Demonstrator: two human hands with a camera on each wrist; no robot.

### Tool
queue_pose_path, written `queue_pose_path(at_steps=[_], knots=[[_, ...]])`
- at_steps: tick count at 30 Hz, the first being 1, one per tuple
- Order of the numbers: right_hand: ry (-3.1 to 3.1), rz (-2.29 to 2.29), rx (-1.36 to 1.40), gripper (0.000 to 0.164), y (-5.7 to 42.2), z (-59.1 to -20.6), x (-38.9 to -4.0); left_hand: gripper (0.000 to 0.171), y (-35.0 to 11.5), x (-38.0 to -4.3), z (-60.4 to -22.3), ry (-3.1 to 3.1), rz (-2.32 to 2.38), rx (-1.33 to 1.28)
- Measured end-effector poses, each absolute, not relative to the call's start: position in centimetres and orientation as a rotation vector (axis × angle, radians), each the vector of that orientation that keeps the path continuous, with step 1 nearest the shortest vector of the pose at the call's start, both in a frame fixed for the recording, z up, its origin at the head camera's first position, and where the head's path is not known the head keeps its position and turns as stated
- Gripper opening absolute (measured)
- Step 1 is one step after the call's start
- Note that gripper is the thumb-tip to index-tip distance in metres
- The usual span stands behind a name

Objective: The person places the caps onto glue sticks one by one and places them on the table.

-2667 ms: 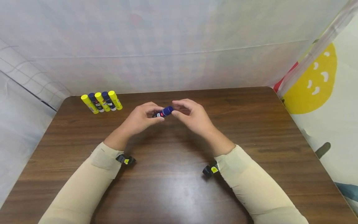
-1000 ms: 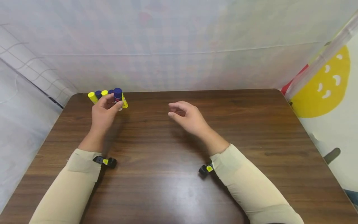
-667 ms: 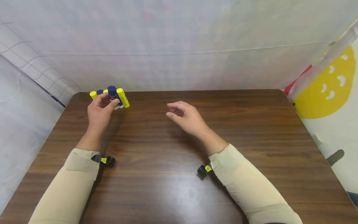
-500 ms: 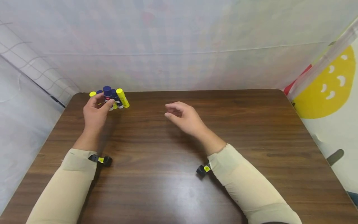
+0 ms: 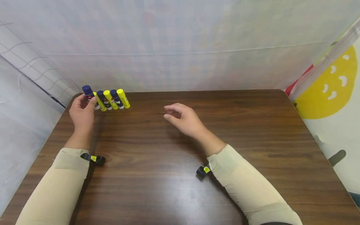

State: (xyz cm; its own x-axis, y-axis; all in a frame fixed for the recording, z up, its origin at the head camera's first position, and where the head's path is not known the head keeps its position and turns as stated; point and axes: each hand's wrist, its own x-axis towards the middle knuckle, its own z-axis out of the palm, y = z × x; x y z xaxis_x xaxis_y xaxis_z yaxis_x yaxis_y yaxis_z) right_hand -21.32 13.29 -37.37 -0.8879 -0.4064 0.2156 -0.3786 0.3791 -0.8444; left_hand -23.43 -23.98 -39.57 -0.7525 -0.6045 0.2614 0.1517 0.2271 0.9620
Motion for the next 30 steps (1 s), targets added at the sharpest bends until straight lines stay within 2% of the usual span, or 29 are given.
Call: queue_pose_path(at_steps=[17,30], knots=[[2.565,-1.556,-0.765,0.034,12.5,-37.6,-21.2,0.040,-26.0,-24.2,-40.2,-1.986,-1.576,0.707],[2.557,-1.539,-0.786,0.033,12.0,-37.8,-21.0,0.044,-26.6,-24.3,-40.2,-2.168,-1.531,0.768]])
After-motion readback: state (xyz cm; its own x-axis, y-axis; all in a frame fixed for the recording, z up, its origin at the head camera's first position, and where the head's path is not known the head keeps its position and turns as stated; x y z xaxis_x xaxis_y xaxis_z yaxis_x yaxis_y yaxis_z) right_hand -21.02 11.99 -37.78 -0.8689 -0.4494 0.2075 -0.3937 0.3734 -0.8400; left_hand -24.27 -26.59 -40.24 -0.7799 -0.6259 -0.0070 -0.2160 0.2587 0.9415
